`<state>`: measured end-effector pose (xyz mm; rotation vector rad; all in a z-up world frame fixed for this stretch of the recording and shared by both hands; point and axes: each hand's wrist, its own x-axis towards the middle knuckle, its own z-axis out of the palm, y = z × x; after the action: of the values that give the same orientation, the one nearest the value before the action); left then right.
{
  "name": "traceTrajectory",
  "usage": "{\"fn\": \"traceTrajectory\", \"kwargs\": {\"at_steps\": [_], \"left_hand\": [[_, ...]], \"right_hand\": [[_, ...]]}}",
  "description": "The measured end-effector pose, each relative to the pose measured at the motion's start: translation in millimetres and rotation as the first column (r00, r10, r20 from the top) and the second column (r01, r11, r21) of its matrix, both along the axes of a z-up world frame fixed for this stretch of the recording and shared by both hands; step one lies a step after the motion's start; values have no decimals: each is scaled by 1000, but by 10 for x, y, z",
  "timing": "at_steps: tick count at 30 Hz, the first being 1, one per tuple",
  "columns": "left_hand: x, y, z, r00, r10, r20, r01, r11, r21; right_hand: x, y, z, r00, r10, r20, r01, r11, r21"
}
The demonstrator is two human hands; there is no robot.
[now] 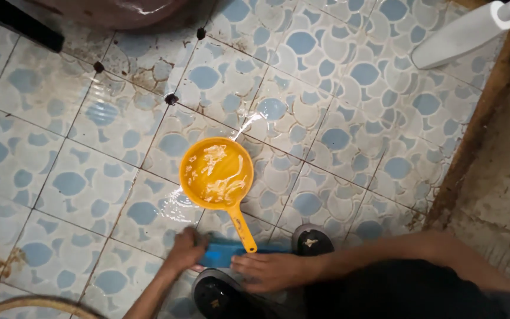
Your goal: The person scoops water from a bucket using a yellow scoop and pours it onto the tiled floor. They then scrub the wet floor with a blue sponge, repeatedly dipping the sponge into the scoop for water and cleaning the floor area.
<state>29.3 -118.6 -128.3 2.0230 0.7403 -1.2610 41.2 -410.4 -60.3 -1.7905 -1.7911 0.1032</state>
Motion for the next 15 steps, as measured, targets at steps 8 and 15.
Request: {"fn": "traceTrajectory", "kwargs": {"at_steps": [8, 15], "left_hand": [[361, -197, 390, 936, -352, -11, 352, 935, -37], [627, -658, 448, 851, 464, -246, -511, 622, -593]], "right_hand": [[125, -365, -449, 903, -324, 281, 362, 928, -93], [817, -777, -438, 880, -445, 169, 475, 796, -375]]}}
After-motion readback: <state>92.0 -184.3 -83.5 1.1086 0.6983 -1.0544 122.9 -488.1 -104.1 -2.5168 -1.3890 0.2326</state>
